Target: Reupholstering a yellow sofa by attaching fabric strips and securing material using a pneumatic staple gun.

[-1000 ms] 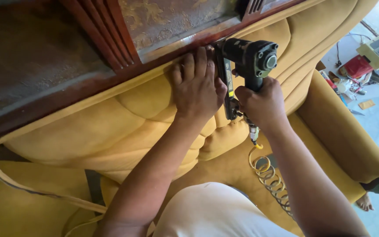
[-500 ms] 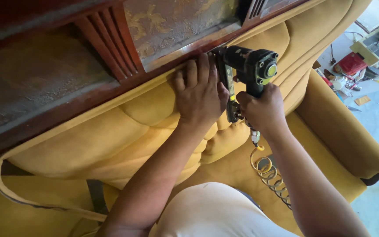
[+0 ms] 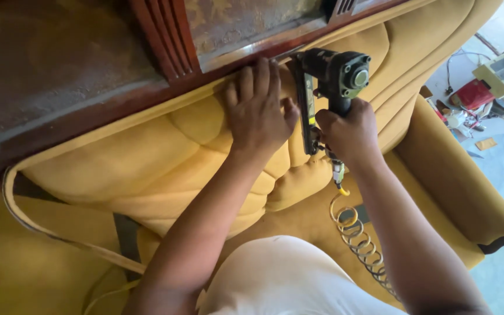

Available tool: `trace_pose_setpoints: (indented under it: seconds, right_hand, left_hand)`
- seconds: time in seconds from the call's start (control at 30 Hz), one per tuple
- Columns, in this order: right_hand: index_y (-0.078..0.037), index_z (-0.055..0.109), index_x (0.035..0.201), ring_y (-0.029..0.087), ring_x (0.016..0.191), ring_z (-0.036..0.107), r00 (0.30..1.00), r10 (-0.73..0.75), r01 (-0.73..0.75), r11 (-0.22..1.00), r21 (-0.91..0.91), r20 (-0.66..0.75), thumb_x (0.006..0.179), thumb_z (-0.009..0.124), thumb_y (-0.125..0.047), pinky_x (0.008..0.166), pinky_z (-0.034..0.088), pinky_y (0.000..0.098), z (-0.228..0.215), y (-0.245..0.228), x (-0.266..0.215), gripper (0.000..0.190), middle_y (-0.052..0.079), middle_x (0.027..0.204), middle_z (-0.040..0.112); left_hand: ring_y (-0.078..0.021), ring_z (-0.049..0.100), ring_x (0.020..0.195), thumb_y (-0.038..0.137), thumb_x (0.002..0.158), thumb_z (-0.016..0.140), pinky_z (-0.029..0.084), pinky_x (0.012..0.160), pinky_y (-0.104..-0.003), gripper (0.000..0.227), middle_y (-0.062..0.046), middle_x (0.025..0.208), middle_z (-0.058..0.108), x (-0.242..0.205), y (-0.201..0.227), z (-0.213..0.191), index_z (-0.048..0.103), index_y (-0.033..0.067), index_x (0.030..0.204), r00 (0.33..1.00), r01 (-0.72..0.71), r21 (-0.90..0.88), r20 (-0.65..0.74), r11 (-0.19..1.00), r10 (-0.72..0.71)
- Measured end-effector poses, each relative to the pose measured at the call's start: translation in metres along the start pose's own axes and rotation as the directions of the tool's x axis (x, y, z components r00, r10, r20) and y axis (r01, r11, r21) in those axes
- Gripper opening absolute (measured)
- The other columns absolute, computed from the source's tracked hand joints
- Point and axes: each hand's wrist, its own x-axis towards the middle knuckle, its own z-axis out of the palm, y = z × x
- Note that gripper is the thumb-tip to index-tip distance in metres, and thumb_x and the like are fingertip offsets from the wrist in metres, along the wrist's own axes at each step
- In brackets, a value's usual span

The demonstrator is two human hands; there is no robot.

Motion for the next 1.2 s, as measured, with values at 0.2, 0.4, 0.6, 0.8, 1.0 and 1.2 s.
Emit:
trace_pose_setpoints:
  seconds: [0.2, 0.4, 0.6, 0.8, 1.0, 1.2]
  right_hand:
    - [-0.006, 0.074, 0.107, 0.014, 0.051, 0.062, 0.999, -0.026, 0.024, 0.998, 0.055, 0.047, 0.077, 0.061, -0.010, 0.050, 0.051, 0.0296, 0.004, -0.010, -0.006, 0.033, 0.006, 0.060, 0.062]
    - [0.003, 0.070, 0.099, 0.014, 0.054, 0.066, 0.999, -0.013, 0.012, 1.000, 0.025, 0.042, 0.081, 0.062, -0.009, 0.053, 0.055, 0.0303, 0.012, -0.004, 0.001, 0.023, 0.006, 0.063, 0.064]
    - [-0.007, 0.074, 0.108, 0.015, 0.052, 0.065, 0.998, -0.048, 0.048, 0.999, 0.001, 0.028, 0.078, 0.061, -0.009, 0.052, 0.053, 0.0312, 0.017, -0.013, -0.006, 0.033, 0.008, 0.062, 0.064]
    - [-0.007, 0.075, 0.105, 0.016, 0.056, 0.067, 0.983, -0.183, 0.179, 0.972, -0.153, -0.010, 0.079, 0.064, -0.011, 0.056, 0.053, 0.0322, 0.023, 0.000, -0.005, 0.028, 0.009, 0.064, 0.067]
    - [-0.007, 0.075, 0.103, 0.017, 0.053, 0.066, 1.000, -0.016, 0.017, 0.996, -0.093, 0.010, 0.079, 0.064, -0.013, 0.053, 0.052, 0.0329, 0.017, -0.013, -0.015, 0.027, 0.009, 0.061, 0.066]
    - [-0.005, 0.074, 0.104, 0.015, 0.053, 0.065, 0.998, -0.028, 0.029, 0.999, -0.029, 0.050, 0.080, 0.064, -0.012, 0.053, 0.052, 0.0316, 0.013, -0.008, -0.012, 0.027, 0.007, 0.061, 0.064]
  left_hand:
    - [-0.0340, 0.041, 0.138, 0.044, 0.086, 0.063, 0.029, 0.114, -0.055, 0.072, -0.014, 0.154, 0.046, -0.006, -0.009, 0.002, 0.058, 0.0003, 0.143, 1.000, -0.015, 0.070, 0.007, 0.997, 0.014]
    - [-0.0336, 0.042, 0.138, 0.041, 0.084, 0.063, 0.031, 0.113, -0.056, 0.070, -0.014, 0.153, 0.048, -0.007, -0.010, 0.003, 0.059, 0.0023, 0.142, 0.999, -0.026, 0.052, -0.018, 0.998, 0.027]
    - [-0.0330, 0.043, 0.138, 0.040, 0.086, 0.063, 0.031, 0.114, -0.055, 0.069, -0.014, 0.154, 0.047, -0.007, -0.010, 0.001, 0.059, 0.0033, 0.144, 0.998, -0.033, 0.046, -0.060, 0.998, 0.036]
    - [-0.0344, 0.043, 0.139, 0.041, 0.087, 0.063, 0.031, 0.115, -0.055, 0.071, -0.015, 0.153, 0.047, -0.010, -0.011, 0.003, 0.057, 0.0013, 0.145, 0.999, -0.020, 0.052, -0.033, 0.998, 0.022]
    - [-0.0352, 0.043, 0.138, 0.041, 0.085, 0.064, 0.030, 0.112, -0.058, 0.071, -0.016, 0.153, 0.046, -0.017, -0.019, -0.006, 0.056, 0.0034, 0.144, 0.998, -0.005, 0.016, -0.063, 1.000, 0.006]
    - [-0.0348, 0.042, 0.138, 0.042, 0.088, 0.063, 0.031, 0.112, -0.059, 0.068, -0.014, 0.153, 0.048, -0.020, -0.025, -0.010, 0.058, 0.0029, 0.144, 0.999, 0.005, 0.037, -0.051, 0.999, -0.003]
